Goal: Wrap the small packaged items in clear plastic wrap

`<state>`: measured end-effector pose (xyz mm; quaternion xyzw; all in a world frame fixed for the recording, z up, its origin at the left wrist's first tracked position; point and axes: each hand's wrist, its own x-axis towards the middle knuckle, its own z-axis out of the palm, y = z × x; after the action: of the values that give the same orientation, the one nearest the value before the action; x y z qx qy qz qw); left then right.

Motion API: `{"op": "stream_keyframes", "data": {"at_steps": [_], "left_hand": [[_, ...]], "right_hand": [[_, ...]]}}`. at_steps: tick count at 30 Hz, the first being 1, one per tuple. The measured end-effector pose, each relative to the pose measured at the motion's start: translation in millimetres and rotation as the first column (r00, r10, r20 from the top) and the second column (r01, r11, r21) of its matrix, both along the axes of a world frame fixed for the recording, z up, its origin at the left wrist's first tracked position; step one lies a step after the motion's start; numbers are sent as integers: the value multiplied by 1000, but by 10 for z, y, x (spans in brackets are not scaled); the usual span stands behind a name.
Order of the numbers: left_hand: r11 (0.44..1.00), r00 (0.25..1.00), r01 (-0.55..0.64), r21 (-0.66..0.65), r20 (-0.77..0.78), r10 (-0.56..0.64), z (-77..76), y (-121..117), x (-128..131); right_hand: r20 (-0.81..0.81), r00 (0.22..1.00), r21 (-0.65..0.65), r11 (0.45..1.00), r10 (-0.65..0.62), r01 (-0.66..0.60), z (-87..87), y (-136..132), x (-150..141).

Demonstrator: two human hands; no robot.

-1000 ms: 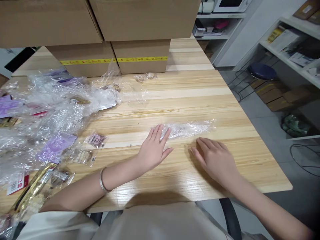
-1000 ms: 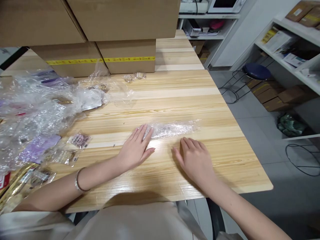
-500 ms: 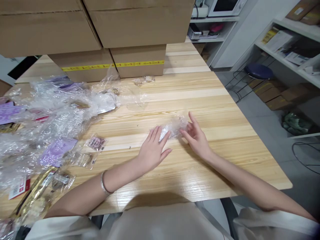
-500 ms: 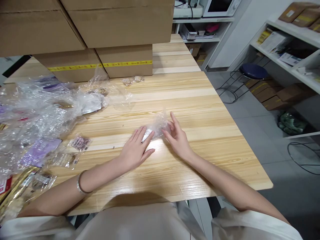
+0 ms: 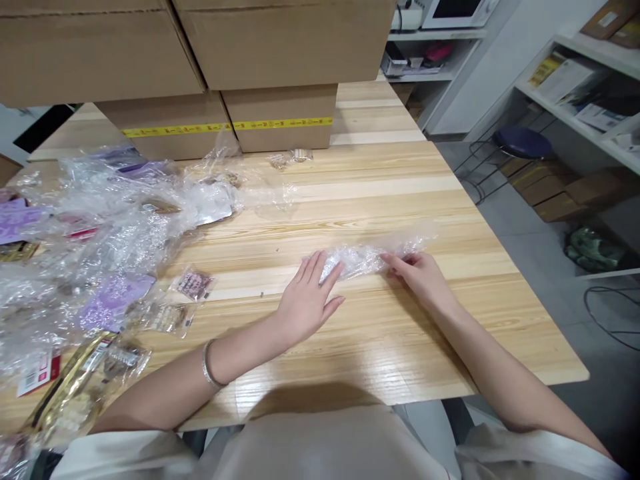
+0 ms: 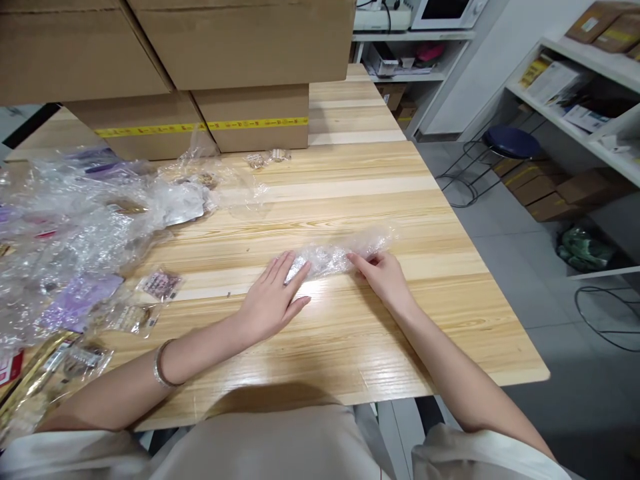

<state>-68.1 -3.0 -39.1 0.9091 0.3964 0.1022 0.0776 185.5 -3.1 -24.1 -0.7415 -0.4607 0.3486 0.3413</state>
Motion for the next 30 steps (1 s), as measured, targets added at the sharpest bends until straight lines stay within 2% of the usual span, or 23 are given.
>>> {"op": "stream_keyframes", "data": {"at_steps": [2, 4, 6, 8, 10, 12, 15, 17, 19, 21, 23, 25, 27, 30], "left_hand": [[1000, 1000, -2, 1, -2, 2, 7, -2, 5], [1000, 1000, -4, 6, -5, 4, 4, -3, 13], [1000, 1000, -1, 13, -1, 1, -6, -2, 23], [1000, 1000, 5, 20, 12, -5, -14, 1, 31], [1000, 999, 17, 26, 33, -18, -11, 9, 28], [999, 997, 47, 28, 64, -48, 3, 23, 5], [995, 981, 48, 85, 183, -63, 26, 59, -57], [972, 944, 16, 236, 315, -92, 31, 90, -89], [914, 901, 51, 403, 376, -217, 23, 120, -91], [875, 890, 176, 452, 307, -338, 3, 138, -65], [908, 924, 246, 339, 201, -326, -24, 141, -40], [955, 961, 233, 184, 106, -255, -43, 141, -51], [973, 973, 223, 67, 42, -226, -41, 165, -117], [958, 959, 283, -39, 17, -283, 16, 283, -288]], "right_hand": [[77, 997, 76, 997, -30, 24, -16, -38, -66], [245, 969, 195, 981, -29, -20, -38, -79, -160], [459, 889, 344, 921, 2, -180, -72, -99, -267], [638, 768, 425, 805, 60, -415, -118, -88, -371], [751, 646, 398, 687, 137, -608, -171, -52, -459], [815, 540, 312, 624, 213, -717, -221, -14, -519], [837, 438, 179, 593, 327, -785, -272, 11, -553], [833, 392, 115, 570, 392, -814, -286, -2, -553], [828, 351, 64, 549, 437, -833, -286, -27, -555], [821, 322, 17, 544, 471, -839, -275, -49, -565], [809, 311, -16, 547, 499, -837, -252, -55, -570], [791, 308, -29, 535, 528, -844, -217, -44, -541], [763, 300, -24, 489, 572, -872, -175, -21, -462], [702, 292, -4, 414, 649, -910, -124, 13, -275]]}}
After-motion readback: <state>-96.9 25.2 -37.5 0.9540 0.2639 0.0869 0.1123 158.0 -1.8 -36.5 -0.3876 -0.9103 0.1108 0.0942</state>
